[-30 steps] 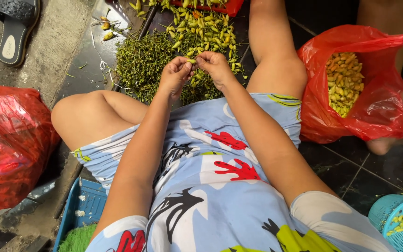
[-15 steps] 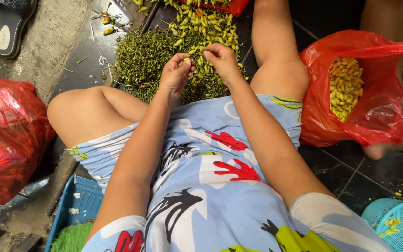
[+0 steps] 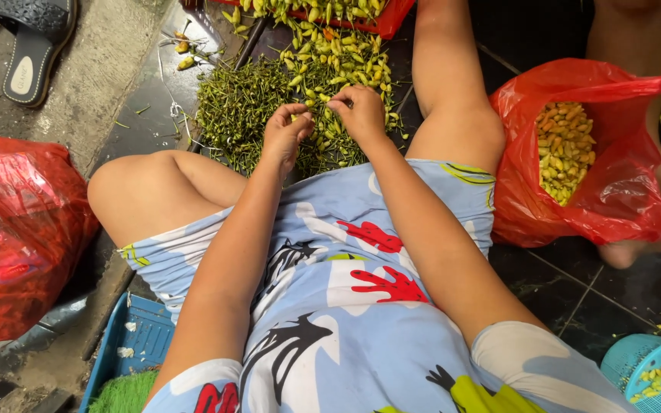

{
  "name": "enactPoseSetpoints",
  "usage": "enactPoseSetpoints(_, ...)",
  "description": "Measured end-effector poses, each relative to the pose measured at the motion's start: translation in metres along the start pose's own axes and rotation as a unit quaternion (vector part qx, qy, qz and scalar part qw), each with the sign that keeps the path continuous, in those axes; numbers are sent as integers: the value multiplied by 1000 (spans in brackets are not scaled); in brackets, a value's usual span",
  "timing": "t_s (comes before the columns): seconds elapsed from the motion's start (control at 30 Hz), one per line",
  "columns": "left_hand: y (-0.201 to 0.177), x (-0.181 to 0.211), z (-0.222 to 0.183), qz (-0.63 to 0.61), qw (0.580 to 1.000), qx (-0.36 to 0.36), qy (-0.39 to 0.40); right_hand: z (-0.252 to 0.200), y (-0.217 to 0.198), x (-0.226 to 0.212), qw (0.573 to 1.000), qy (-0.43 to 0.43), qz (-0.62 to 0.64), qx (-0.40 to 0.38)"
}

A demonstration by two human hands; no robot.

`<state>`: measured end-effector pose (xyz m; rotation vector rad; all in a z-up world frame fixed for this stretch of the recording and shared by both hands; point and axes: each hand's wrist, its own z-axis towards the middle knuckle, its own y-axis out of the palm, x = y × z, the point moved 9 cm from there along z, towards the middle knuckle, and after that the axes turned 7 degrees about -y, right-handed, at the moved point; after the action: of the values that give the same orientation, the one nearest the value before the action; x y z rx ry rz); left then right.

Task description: Plucking small green buds from stems and sorting them into a plastic bag while sitting on the floor.

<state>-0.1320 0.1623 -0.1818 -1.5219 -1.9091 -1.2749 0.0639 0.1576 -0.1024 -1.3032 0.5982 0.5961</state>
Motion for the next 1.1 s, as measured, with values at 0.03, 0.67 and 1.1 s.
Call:
enactPoseSetpoints(0.03,7,7,-6,0,1000,-1,2,-1,4,2,1000,-1,-1,2)
enactPoseSetpoints(0.67,22,5,-7,83,994,-74,5,-13,25,-4,946,48,320,-38)
enactPoseSetpoints(1.1,34,3,-17,31,993,-108,-24,-13,14,-21,944,62,325,2)
